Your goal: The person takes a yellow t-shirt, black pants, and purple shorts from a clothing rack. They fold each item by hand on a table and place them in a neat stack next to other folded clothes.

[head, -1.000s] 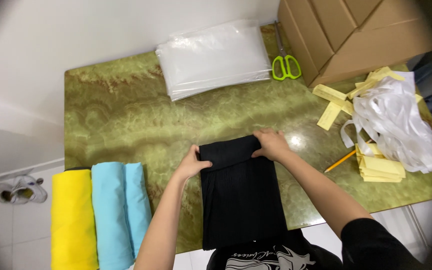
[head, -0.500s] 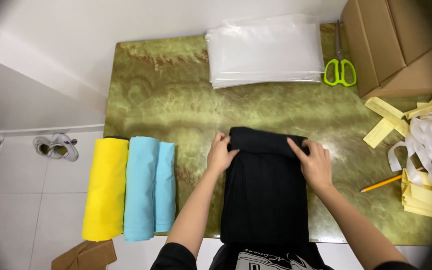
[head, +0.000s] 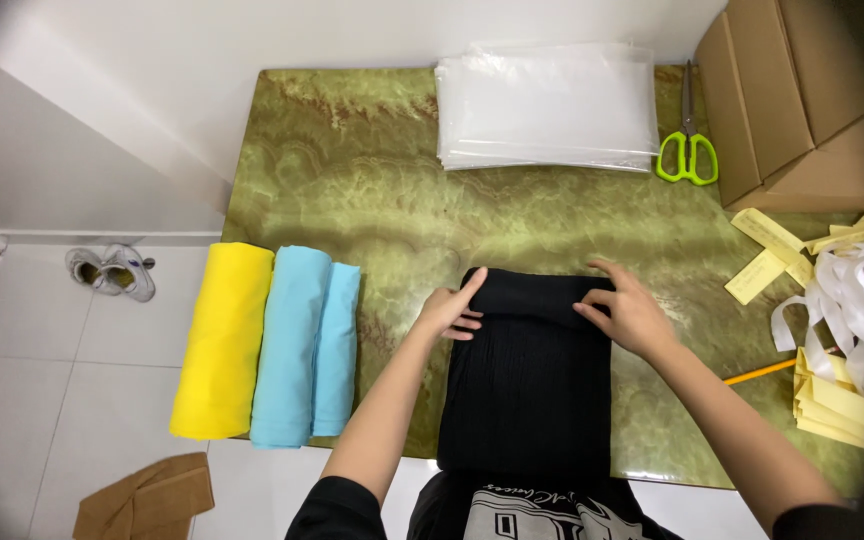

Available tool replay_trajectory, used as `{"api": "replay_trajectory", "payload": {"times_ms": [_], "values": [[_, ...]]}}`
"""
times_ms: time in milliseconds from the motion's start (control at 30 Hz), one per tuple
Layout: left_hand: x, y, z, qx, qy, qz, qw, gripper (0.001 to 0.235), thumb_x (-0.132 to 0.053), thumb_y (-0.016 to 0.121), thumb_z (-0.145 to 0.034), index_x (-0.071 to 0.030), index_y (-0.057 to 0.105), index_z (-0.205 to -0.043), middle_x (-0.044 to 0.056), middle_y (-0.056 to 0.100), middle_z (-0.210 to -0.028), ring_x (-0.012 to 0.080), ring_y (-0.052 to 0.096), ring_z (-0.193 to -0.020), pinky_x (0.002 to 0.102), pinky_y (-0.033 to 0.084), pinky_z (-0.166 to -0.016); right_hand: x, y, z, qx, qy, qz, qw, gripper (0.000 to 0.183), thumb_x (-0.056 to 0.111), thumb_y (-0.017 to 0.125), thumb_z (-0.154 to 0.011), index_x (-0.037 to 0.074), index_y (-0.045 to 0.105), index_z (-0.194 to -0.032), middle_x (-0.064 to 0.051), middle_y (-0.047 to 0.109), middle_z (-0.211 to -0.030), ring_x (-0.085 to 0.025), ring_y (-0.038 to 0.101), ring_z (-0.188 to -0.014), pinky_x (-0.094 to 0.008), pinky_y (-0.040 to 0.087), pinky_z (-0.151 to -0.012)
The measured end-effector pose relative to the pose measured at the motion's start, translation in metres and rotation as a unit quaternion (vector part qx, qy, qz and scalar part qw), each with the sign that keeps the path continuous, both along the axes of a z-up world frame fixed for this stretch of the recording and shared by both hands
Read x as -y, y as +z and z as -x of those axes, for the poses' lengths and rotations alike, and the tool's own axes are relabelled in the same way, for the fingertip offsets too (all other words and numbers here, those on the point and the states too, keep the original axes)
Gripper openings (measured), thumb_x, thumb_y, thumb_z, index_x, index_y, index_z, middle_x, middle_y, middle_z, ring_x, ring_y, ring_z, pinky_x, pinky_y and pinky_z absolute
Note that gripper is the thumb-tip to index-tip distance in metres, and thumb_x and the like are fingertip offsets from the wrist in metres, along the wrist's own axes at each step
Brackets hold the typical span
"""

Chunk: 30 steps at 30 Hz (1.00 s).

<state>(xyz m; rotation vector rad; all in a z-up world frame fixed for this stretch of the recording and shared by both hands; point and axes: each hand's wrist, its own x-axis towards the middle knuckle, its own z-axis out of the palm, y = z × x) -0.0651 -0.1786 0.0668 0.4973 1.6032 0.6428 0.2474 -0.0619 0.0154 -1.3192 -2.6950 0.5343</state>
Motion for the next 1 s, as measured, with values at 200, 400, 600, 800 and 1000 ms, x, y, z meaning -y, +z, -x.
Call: {"api": "replay_trajectory", "payload": {"times_ms": [200, 400, 600, 800, 1000], "values": [[-0.002, 0.028, -0.011, 0.078, 0.066, 0.010, 0.995, 0.105, -0.040, 0.084, -0.084, 0.019, 0.036, -0.155, 0.037, 0.041, -0.159, 0.0408, 0.062, -0.133, 0.042, 0.068, -0.090, -0.023, 0.002, 0.008, 0.010, -0.080, 0.180, 0.980, 0.056, 0.041, 0.092, -0.078, 0.015, 0.062, -0.117, -0.016, 0.070, -0.141, -0.046, 0.062, -0.136, -0.059, 0.048, -0.110], [-0.006, -0.043, -0.004, -0.037, -0.015, -0.029, 0.999, 0.088, -0.021, 0.088, -0.072, 0.020, 0.055, -0.143, 0.038, 0.055, -0.146, 0.0463, 0.060, -0.134, 0.043, 0.064, -0.097, -0.031, -0.022, 0.006, 0.097, -0.075, 0.194, 0.973, 0.103, 0.062, 0.098, -0.061, 0.028, 0.058, -0.149, -0.003, 0.065, -0.152, -0.032, 0.053, -0.147, -0.059, 0.041, -0.114], [-0.016, -0.062, -0.002, -0.045, -0.015, -0.049, 0.998, 0.099, -0.038, 0.091, -0.076, 0.008, 0.051, -0.153, 0.028, 0.060, -0.147, 0.0410, 0.057, -0.139, 0.047, 0.060, -0.105, -0.015, -0.011, 0.018, 0.150, -0.087, 0.049, 0.984, 0.079, 0.052, 0.092, -0.075, 0.019, 0.062, -0.141, -0.010, 0.064, -0.140, -0.033, 0.055, -0.141, -0.058, 0.043, -0.112], [-0.025, 0.056, -0.026, -0.002, -0.074, -0.044, 0.996, 0.115, -0.036, 0.091, -0.077, 0.010, 0.031, -0.163, 0.033, 0.037, -0.166, 0.0456, 0.034, -0.156, 0.057, 0.040, -0.125, 0.001, -0.018, 0.020, 0.122, -0.126, -0.068, 0.982, 0.076, 0.040, 0.091, -0.077, 0.024, 0.052, -0.141, -0.004, 0.051, -0.131, -0.031, 0.050, -0.130, -0.049, 0.046, -0.104], [-0.077, -0.089, -0.022, -0.063, -0.083, -0.124, 0.987, 0.083, -0.023, 0.093, -0.067, 0.003, 0.063, -0.140, 0.024, 0.065, -0.144, 0.0361, 0.057, -0.141, 0.050, 0.050, -0.114, 0.011, -0.010, 0.013, 0.123, -0.108, -0.100, 0.981, 0.077, 0.037, 0.089, -0.079, 0.022, 0.051, -0.144, -0.006, 0.054, -0.138, -0.029, 0.050, -0.134, -0.048, 0.040, -0.106]]}}
